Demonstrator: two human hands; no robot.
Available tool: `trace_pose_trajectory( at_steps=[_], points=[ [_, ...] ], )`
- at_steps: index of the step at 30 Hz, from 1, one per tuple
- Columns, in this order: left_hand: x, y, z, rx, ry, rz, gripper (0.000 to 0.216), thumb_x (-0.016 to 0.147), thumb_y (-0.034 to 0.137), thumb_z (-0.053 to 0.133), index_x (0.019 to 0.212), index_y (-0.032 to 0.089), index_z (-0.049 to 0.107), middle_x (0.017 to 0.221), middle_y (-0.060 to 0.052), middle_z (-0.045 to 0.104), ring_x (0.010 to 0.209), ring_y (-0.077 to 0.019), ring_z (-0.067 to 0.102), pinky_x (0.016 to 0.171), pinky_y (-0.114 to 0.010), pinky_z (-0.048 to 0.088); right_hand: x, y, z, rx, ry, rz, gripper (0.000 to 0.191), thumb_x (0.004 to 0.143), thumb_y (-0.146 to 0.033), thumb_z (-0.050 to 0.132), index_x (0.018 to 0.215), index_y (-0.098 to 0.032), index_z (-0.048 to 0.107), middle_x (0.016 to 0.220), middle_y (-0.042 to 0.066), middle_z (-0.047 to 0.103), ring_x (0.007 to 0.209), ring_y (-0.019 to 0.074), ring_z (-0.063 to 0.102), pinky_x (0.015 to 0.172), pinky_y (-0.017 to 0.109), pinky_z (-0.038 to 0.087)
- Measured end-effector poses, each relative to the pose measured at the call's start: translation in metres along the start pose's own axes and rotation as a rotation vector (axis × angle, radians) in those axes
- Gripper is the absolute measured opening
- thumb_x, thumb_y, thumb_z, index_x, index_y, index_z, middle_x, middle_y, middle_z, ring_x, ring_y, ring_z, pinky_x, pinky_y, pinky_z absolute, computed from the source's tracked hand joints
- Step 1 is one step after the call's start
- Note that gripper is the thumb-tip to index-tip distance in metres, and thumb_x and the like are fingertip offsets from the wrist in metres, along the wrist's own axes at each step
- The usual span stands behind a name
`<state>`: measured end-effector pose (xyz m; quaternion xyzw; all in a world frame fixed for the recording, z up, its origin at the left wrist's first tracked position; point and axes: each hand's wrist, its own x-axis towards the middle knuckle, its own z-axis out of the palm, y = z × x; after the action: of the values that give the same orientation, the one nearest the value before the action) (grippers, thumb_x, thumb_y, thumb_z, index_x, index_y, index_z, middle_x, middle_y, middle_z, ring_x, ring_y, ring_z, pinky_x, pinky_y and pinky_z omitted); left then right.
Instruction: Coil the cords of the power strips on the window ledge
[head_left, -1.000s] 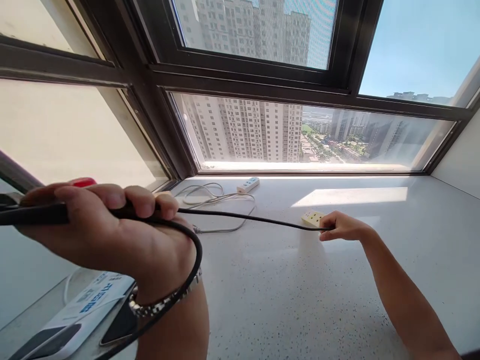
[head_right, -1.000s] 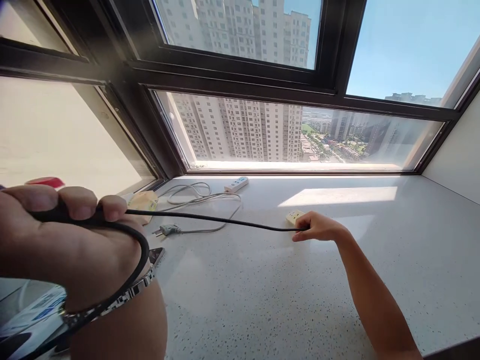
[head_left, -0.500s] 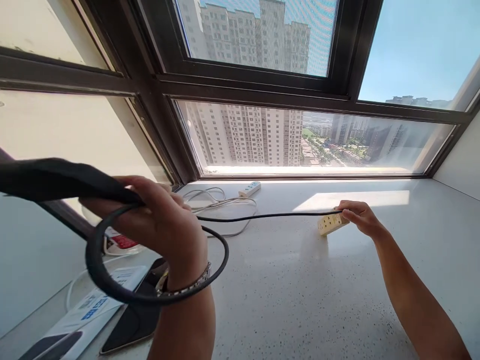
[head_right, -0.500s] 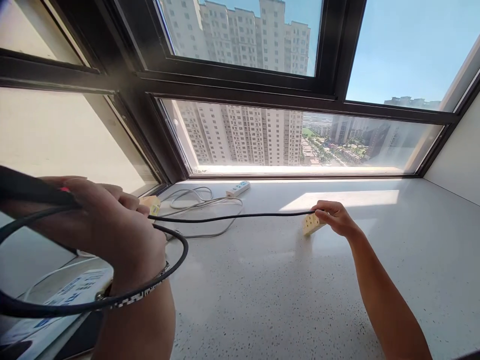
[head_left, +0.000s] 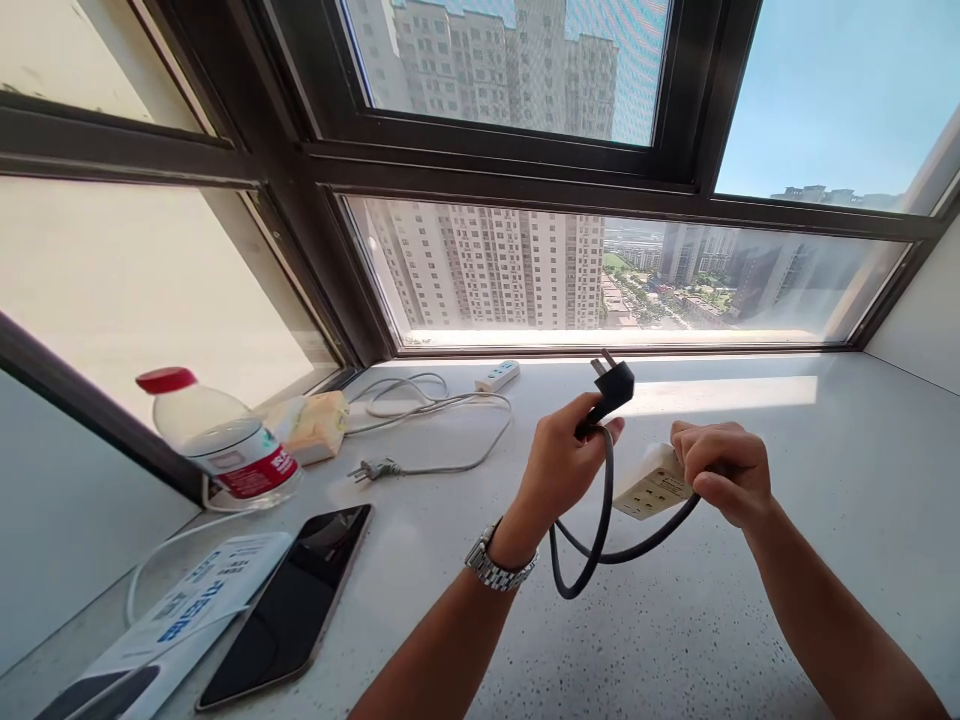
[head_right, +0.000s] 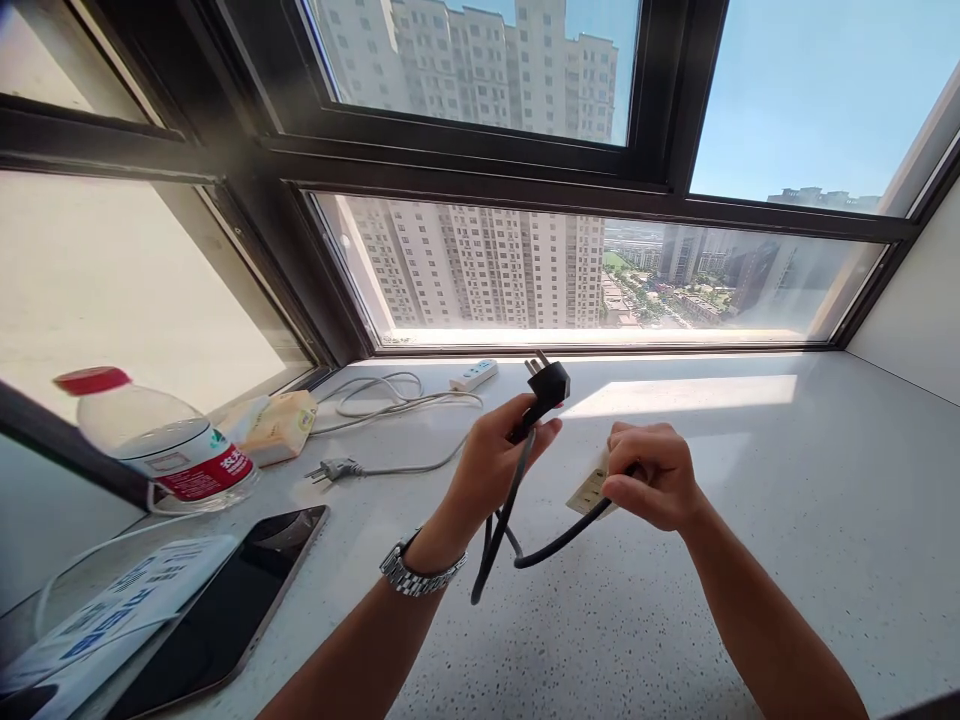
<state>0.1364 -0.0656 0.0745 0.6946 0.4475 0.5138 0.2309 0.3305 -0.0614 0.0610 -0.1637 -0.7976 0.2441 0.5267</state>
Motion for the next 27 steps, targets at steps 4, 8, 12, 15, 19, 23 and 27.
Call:
trace_pose_trajectory(
  at_steps=[4,8,12,15,19,23,27],
  points=[
    [-0.005,0.002,0.007,-0.175,-0.163,-0.025,0.028,0.079,0.036,0.060,0.098,0.016,0.063,0.058,0.006,0.040,0.054,-0.0101,0.037,0.053,-0.023,0.031,-0.001,0.011,0.014,0.156,0.113,0.181,0.040,0.078,-0.056,0.063,0.068,-0.021,0.047,0.053,-0.005,0.040,0.048,0.0104,0.034,0.046,0.026,0.030],
    [-0.010,0.000,0.016,-0.143,-0.191,0.032,0.032,0.073,0.025,0.062,0.104,0.017,0.058,0.062,0.007,0.041,0.056,-0.0096,0.037,0.053,-0.022,0.030,0.002,0.009,0.027,0.218,0.183,0.331,0.044,0.075,-0.057,0.066,0.069,-0.021,0.042,0.053,-0.007,0.038,0.045,0.0076,0.030,0.041,0.022,0.028],
    [-0.016,0.001,0.030,-0.144,-0.244,0.029,0.030,0.070,0.019,0.061,0.099,0.019,0.053,0.069,0.005,0.050,0.059,-0.0105,0.041,0.054,-0.023,0.032,0.004,0.001,0.033,0.145,0.349,0.362,0.047,0.071,-0.054,0.072,0.063,-0.021,0.040,0.053,-0.006,0.045,0.043,0.0076,0.038,0.038,0.021,0.033],
    [-0.020,0.004,0.037,-0.276,-0.242,0.018,0.020,0.074,0.021,0.055,0.094,0.019,0.051,0.074,0.002,0.053,0.063,-0.0127,0.044,0.055,-0.024,0.035,0.005,-0.004,0.036,0.087,0.439,0.358,0.044,0.071,-0.048,0.074,0.062,-0.021,0.040,0.056,-0.004,0.050,0.044,0.0087,0.045,0.040,0.022,0.038],
    [-0.020,0.005,0.040,-0.348,-0.188,0.011,0.021,0.088,0.033,0.043,0.098,0.018,0.053,0.076,-0.002,0.057,0.070,-0.0157,0.050,0.063,-0.028,0.040,0.005,-0.006,0.042,0.051,0.500,0.347,0.030,0.078,-0.039,0.069,0.072,-0.021,0.046,0.067,-0.003,0.053,0.052,0.0090,0.051,0.044,0.021,0.042],
    [-0.018,-0.001,0.040,-0.455,-0.029,-0.108,0.032,0.091,0.047,0.040,0.099,0.019,0.053,0.070,0.000,0.050,0.065,-0.0144,0.048,0.059,-0.026,0.039,0.002,-0.001,0.048,0.083,0.484,0.252,0.021,0.084,-0.038,0.062,0.091,-0.023,0.050,0.097,0.003,0.055,0.079,0.0148,0.062,0.064,0.028,0.053],
    [-0.011,-0.007,0.036,-0.516,0.134,-0.154,0.028,0.090,0.043,0.038,0.085,0.020,0.052,0.068,0.001,0.046,0.059,-0.0125,0.043,0.057,-0.025,0.038,-0.002,0.016,0.046,0.012,0.226,0.348,0.051,0.077,-0.043,0.070,0.119,-0.026,0.047,0.127,0.009,0.047,0.118,0.0239,0.049,0.094,0.043,0.045]
  ],
)
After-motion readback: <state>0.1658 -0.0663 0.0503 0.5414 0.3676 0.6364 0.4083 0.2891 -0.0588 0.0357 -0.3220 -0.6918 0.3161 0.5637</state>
